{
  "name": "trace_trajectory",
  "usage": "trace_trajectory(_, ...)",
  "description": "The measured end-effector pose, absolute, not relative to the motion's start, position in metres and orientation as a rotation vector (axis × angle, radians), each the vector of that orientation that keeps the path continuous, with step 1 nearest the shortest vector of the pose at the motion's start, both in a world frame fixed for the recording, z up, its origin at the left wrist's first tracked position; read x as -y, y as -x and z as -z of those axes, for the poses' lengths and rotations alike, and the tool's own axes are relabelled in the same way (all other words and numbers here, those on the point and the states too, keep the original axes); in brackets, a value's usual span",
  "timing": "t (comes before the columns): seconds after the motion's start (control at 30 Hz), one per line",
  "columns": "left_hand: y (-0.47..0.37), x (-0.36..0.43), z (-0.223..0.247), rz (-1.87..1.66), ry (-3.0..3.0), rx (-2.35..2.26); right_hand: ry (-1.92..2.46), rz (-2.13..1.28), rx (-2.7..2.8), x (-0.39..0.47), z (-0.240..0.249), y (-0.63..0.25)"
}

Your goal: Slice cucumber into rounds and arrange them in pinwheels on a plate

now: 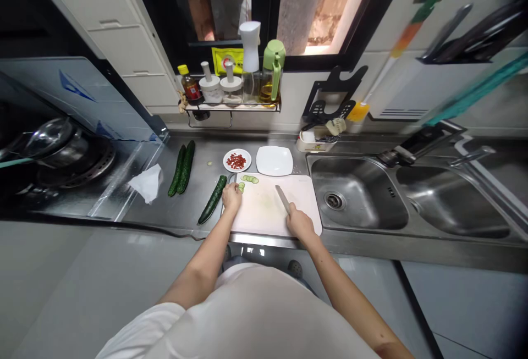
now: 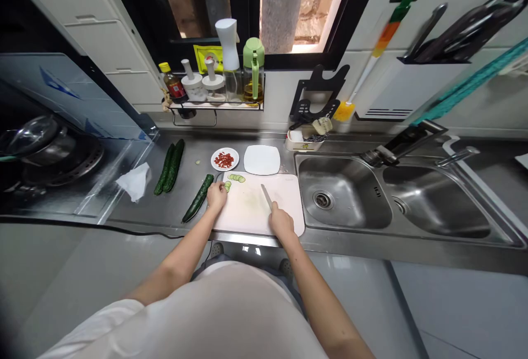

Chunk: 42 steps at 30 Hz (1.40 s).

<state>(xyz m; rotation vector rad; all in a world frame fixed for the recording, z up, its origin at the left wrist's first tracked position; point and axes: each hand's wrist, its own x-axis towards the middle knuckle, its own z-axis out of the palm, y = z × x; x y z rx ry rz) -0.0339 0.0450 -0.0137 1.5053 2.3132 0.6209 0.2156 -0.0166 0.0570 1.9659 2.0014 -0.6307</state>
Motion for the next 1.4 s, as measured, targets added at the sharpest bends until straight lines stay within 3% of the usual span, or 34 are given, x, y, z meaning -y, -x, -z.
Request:
trace_trajectory(0.5, -0.007, -0.084, -0.003, -0.34, -1.821, -2.126, -1.935, 0.662, -1.999, 0.012, -0.057, -0.216)
trace_trajectory(1.4, -0.009, -0.08, -0.014, -0.42, -1.622, -2.015, -1.905, 0.743, -2.018, 0.005, -0.054, -0.229)
